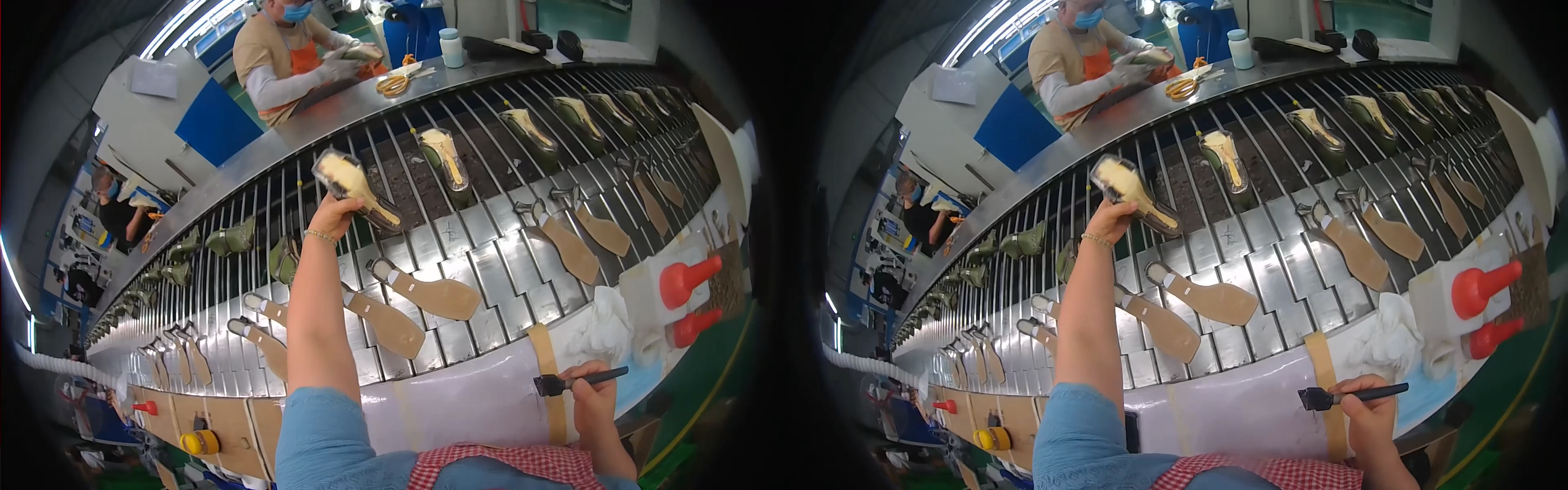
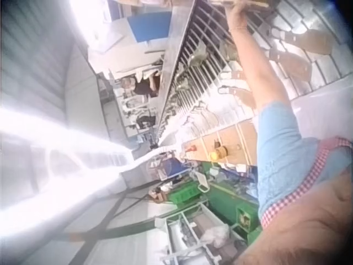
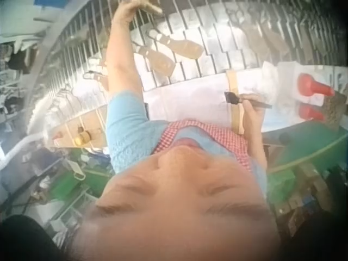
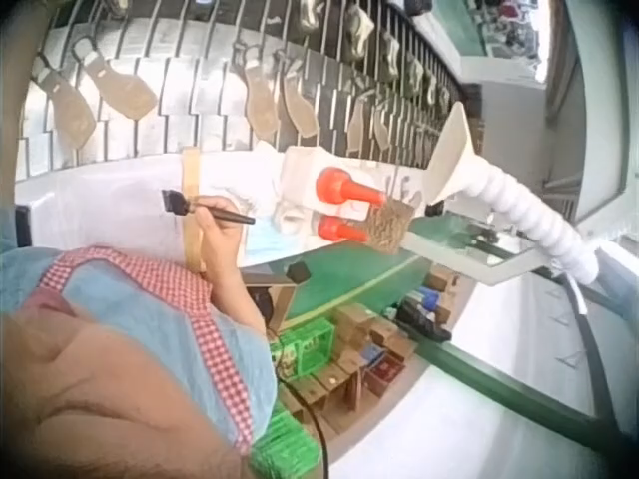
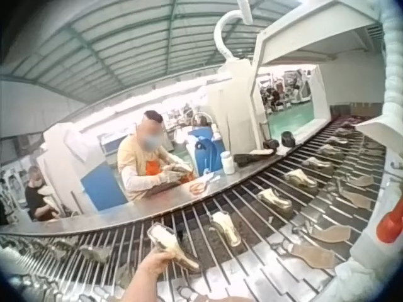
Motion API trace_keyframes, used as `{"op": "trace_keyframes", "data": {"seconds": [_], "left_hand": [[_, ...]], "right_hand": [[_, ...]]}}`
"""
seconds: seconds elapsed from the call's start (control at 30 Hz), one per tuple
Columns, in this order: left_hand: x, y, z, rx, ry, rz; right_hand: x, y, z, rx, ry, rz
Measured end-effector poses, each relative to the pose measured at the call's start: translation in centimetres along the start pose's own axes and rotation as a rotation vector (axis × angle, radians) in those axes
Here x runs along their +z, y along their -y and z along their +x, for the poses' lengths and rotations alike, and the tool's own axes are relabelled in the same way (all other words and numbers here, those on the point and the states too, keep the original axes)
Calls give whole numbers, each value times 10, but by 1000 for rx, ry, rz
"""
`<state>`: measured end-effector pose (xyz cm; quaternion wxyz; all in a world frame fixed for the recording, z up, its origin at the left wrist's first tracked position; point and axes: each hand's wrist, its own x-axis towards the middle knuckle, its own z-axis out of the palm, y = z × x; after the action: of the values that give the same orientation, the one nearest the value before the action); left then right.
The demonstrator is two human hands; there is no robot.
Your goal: Applying adhesive with a brush to the outer soles and lasted shoe bottoms on an assembly line.
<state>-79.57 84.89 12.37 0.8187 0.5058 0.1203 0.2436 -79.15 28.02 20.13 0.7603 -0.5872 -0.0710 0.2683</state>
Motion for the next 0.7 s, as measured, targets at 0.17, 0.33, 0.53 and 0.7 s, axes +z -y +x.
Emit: {"op": "trace_keyframes", "data": {"seconds": [0.17, 0.33, 0.53, 0.7], "left_hand": [[-8, -7, -4, -103, -292, 220], [-21, -66, -88, -4, -407, 1272], [-15, -44, -170, -652, -360, 1835], [-61, -24, -178, -214, -677, 1472]], "right_hand": [[7, -6, 6, 20, 10, 3], [7, -15, 3, -46, 38, 10], [6, -17, -1, -52, 35, -11], [2, -6, -12, -104, 93, -5]]}}
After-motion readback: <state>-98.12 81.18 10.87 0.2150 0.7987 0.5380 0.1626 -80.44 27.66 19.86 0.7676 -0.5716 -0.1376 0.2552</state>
